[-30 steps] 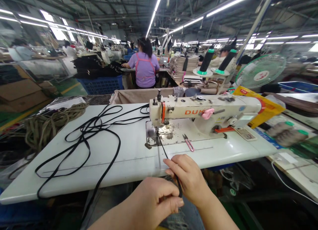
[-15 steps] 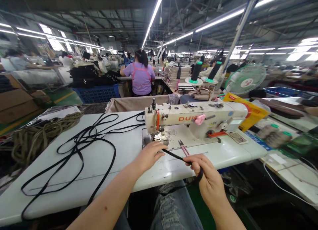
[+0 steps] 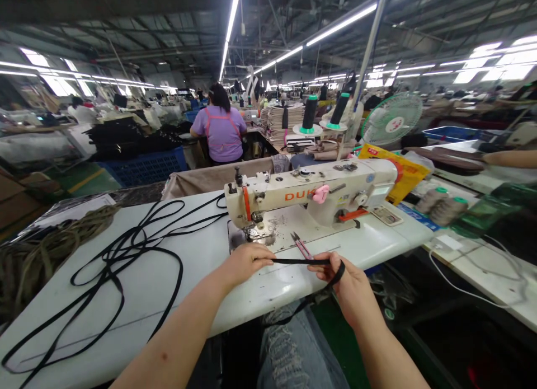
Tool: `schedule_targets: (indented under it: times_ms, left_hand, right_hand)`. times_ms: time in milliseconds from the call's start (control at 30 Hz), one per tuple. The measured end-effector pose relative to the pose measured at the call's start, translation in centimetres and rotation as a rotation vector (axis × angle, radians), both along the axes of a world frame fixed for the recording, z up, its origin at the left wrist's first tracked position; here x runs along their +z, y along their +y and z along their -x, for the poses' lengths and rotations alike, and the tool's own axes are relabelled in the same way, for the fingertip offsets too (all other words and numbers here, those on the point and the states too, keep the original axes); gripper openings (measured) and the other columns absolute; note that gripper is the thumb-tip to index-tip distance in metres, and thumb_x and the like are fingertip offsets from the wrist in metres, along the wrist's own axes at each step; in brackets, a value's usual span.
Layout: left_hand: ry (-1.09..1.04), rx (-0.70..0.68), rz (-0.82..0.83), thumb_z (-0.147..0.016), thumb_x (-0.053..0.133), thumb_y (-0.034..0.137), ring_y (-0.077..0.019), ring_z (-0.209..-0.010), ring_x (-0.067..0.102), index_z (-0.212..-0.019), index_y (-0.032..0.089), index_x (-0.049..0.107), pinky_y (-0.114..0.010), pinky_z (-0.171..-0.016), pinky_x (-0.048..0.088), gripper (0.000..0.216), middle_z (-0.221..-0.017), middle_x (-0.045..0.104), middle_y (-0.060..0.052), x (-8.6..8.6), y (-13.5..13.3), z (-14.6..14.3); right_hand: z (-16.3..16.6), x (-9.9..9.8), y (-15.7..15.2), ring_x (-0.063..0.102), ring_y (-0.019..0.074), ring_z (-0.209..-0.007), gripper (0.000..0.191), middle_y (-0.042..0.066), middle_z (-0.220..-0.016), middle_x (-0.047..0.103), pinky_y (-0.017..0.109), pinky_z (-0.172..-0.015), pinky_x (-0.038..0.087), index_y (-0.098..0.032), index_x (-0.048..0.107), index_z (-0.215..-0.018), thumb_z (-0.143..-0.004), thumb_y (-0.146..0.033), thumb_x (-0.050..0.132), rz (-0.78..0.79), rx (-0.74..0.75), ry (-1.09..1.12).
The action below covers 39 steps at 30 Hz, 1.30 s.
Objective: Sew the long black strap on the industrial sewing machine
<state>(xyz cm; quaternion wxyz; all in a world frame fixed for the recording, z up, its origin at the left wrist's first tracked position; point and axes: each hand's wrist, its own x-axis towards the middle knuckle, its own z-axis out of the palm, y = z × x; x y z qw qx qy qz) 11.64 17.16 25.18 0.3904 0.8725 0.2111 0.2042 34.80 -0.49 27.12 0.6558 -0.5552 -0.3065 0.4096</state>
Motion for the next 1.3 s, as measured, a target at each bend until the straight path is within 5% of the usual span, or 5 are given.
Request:
schedule_targets:
  times_ms: [467,767,867,1100,1300]
  left_hand:
    - [-0.007,-0.052,0.072,-0.099,0.066,0.039,-0.0235,-0.104,0.072,-0.106,0.022,0.085,-0.032,-0.096,0.055,0.027,-0.108,0.080,-0.008,2.4,-3.1,-1.5]
    - [-0.008,-0.012,0.091,-0.098,0.073,0.035,-0.0209,-0.097,0.074,-0.102,0.021,0.085,-0.028,-0.091,0.055,0.019,-0.103,0.081,-0.006,1.3,-3.7,-0.8]
    - [0.036,-0.039,-0.050,-0.102,0.068,0.030,-0.0204,-0.097,0.073,-0.106,0.022,0.083,-0.029,-0.092,0.055,0.018,-0.103,0.080,-0.005,0.6,-4.3,-0.5]
    - [0.070,0.000,-0.734,-0.110,0.047,0.020,-0.0245,-0.097,0.068,-0.115,0.015,0.072,-0.038,-0.085,0.058,0.026,-0.108,0.074,-0.011,0.4,-7.5,0.2]
    - [0.106,0.059,-0.941,-0.110,0.045,0.017,-0.0228,-0.090,0.065,-0.107,0.013,0.068,-0.036,-0.078,0.059,0.024,-0.098,0.070,-0.011,0.4,-8.8,0.8]
  right_hand:
    - [-0.1,-0.7,0.2,0.081,0.0277,-0.091,0.053,0.012,-0.088,0.082,0.030,-0.075,0.065,-0.018,0.079,-0.099,-0.083,-0.068,0.085,0.042,0.129,0.265]
    - [0.5,-1.1,0.1,0.081,0.0243,-0.079,0.056,0.012,-0.082,0.080,0.027,-0.070,0.065,-0.015,0.078,-0.098,-0.080,-0.068,0.088,0.059,0.160,0.344]
    - [0.8,-1.2,-0.1,0.080,0.0249,-0.077,0.057,0.011,-0.081,0.080,0.030,-0.069,0.065,-0.017,0.078,-0.094,-0.080,-0.072,0.085,0.079,0.165,0.316]
    - [1.3,-0.8,-1.1,0.078,0.0236,-0.081,0.070,0.013,-0.084,0.081,0.028,-0.073,0.060,-0.016,0.077,-0.095,-0.076,-0.083,0.081,0.121,0.203,0.256]
    - [2.4,0.2,-2.5,0.077,0.0255,-0.087,0.064,0.014,-0.089,0.081,0.030,-0.077,0.058,-0.016,0.079,-0.097,-0.086,-0.079,0.075,0.119,0.253,0.064]
